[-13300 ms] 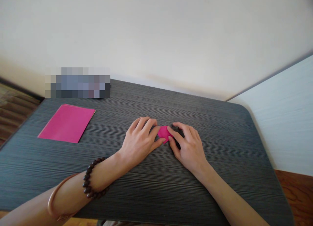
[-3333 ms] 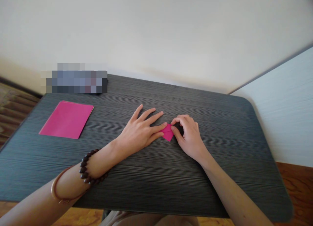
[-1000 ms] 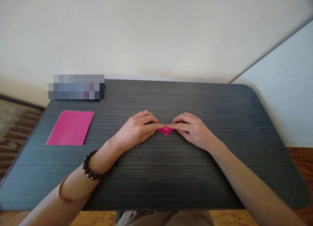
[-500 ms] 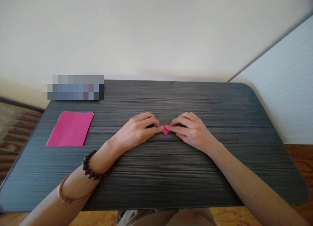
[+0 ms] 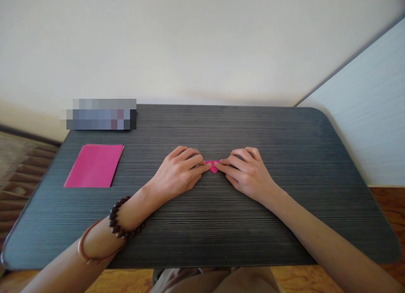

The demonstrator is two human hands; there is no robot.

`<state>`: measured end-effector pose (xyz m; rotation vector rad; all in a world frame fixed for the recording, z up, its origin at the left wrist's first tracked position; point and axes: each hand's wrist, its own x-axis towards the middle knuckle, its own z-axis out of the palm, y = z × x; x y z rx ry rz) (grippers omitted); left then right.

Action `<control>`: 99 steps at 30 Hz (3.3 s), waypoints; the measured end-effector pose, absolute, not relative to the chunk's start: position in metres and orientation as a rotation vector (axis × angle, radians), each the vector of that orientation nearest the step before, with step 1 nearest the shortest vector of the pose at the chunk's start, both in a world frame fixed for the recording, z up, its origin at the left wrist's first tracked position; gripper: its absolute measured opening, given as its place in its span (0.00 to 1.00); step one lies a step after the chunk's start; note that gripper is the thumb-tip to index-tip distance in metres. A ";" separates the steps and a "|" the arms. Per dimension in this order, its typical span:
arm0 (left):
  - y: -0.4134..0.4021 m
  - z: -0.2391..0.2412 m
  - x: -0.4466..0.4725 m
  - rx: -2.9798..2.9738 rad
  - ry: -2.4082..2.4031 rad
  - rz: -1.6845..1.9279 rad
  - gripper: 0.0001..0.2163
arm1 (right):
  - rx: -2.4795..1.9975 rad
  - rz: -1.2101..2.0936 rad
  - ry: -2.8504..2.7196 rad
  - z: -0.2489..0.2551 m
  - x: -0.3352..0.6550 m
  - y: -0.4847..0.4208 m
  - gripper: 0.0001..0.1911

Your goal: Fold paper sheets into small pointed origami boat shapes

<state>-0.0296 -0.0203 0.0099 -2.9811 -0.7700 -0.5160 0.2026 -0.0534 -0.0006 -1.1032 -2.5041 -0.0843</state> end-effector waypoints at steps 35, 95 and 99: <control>-0.066 0.010 -0.025 -2.842 -1.099 -0.299 0.22 | -1.365 -0.120 -2.380 -0.013 0.206 -0.087 0.18; -0.036 0.017 -0.003 -3.192 -1.908 -1.124 0.05 | -1.255 0.727 -1.863 0.004 0.198 -0.054 0.08; -0.033 0.019 -0.003 -3.200 -1.994 -1.117 0.07 | -1.285 0.755 -1.834 0.005 0.196 -0.053 0.09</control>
